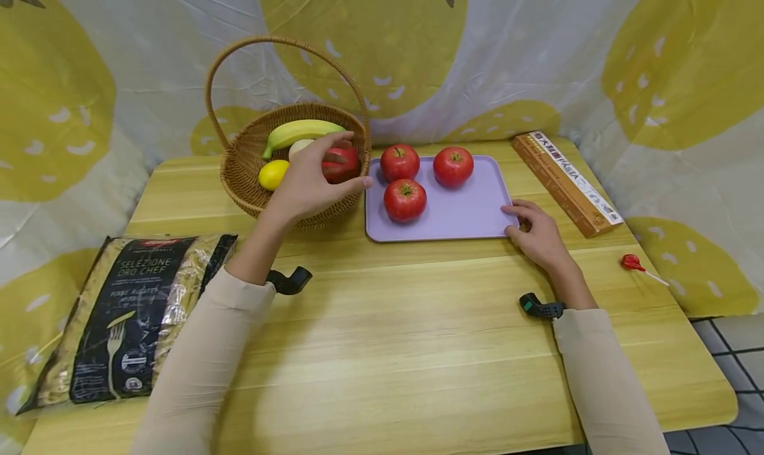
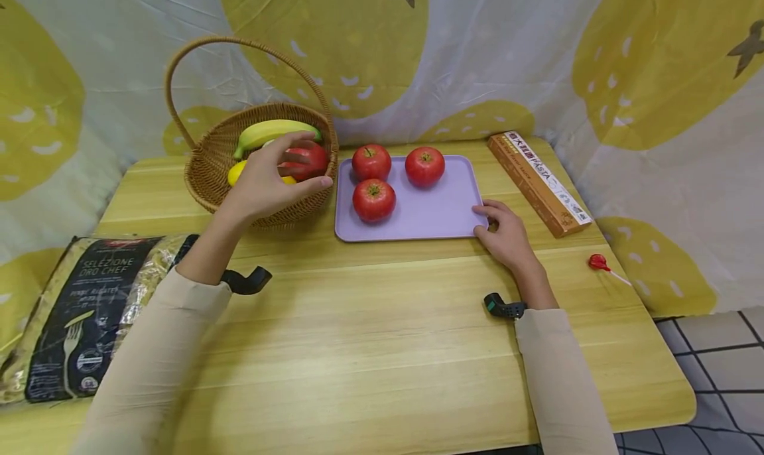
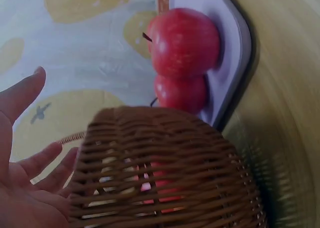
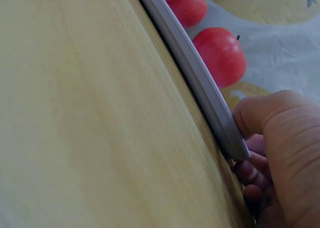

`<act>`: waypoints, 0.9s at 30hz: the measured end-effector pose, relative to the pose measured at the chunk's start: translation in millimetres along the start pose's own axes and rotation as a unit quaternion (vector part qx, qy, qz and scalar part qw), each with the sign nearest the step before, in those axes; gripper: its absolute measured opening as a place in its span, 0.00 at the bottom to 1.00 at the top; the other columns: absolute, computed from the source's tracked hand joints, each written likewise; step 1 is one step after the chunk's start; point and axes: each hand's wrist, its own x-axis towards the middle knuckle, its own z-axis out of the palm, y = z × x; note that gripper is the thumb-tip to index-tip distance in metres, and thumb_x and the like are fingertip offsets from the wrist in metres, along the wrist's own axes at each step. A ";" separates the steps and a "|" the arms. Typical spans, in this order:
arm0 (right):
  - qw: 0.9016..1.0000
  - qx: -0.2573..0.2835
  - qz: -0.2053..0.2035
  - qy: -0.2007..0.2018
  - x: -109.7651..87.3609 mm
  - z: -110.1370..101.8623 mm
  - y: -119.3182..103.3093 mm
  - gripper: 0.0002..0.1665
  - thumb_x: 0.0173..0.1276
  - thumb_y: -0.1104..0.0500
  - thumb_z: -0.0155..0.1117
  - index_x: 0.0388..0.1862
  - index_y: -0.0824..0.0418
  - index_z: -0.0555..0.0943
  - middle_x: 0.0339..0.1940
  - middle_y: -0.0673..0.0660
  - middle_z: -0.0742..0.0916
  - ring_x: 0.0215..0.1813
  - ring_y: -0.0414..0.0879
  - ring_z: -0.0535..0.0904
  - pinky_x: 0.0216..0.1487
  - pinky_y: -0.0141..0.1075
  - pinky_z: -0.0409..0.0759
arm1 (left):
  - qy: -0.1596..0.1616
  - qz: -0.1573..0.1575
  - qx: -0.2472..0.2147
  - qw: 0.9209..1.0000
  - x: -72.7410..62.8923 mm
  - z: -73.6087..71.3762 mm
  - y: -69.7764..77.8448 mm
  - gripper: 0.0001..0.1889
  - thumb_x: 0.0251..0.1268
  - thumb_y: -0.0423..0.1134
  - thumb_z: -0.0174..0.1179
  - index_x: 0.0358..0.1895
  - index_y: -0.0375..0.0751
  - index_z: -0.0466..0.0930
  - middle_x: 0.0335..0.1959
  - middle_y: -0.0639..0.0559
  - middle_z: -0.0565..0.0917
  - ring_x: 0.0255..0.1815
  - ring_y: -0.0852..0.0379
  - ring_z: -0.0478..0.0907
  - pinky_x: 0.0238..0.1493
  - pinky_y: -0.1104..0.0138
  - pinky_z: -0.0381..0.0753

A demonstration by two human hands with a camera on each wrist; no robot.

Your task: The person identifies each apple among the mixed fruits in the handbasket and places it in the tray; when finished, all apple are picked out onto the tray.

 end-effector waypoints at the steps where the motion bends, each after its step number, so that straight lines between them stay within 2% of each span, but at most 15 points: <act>1: 1.000 -0.001 0.000 0.000 0.2 -0.3 -0.1 0.28 0.72 0.60 0.61 0.70 0.64 0.78 0.78 0.64 0.71 0.69 0.59 0.71 0.63 0.50 0.70 | 0.001 -0.008 0.005 1.000 2.3 -1.7 -1.6 0.47 0.55 0.62 0.74 0.77 0.52 0.66 0.72 0.50 0.75 0.66 0.50 0.77 0.67 0.53 0.78; 8: 1.000 -0.001 -0.005 0.003 0.4 -0.4 1.8 0.28 0.71 0.60 0.61 0.69 0.64 0.78 0.78 0.64 0.72 0.69 0.60 0.71 0.65 0.51 0.70 | 0.007 -0.064 0.036 0.997 16.8 -10.5 -15.6 0.50 0.53 0.67 0.73 0.77 0.51 0.66 0.75 0.50 0.71 0.70 0.46 0.74 0.68 0.50 0.76; 13: 1.000 -0.001 -0.009 0.003 -0.1 0.2 2.4 0.28 0.71 0.60 0.61 0.69 0.64 0.79 0.77 0.64 0.72 0.69 0.61 0.71 0.64 0.52 0.70 | 0.007 -0.094 0.057 0.994 22.2 -13.9 -24.5 0.53 0.50 0.70 0.72 0.78 0.49 0.65 0.74 0.45 0.71 0.69 0.42 0.73 0.67 0.46 0.76; 23: 1.000 -0.001 -0.008 0.003 -0.1 0.3 1.9 0.28 0.72 0.60 0.61 0.69 0.64 0.78 0.78 0.64 0.72 0.69 0.61 0.71 0.63 0.51 0.70 | -0.007 -0.119 0.092 0.989 32.2 -18.9 -30.8 0.56 0.51 0.73 0.69 0.78 0.43 0.63 0.75 0.37 0.69 0.69 0.38 0.72 0.68 0.45 0.74; 27: 1.000 -0.002 -0.007 0.001 0.0 -0.5 1.1 0.28 0.72 0.60 0.61 0.69 0.64 0.78 0.78 0.64 0.71 0.69 0.60 0.70 0.62 0.49 0.69 | -0.014 -0.134 0.101 0.986 35.8 -19.3 -32.0 0.57 0.52 0.77 0.64 0.79 0.43 0.62 0.77 0.38 0.66 0.74 0.40 0.68 0.70 0.45 0.72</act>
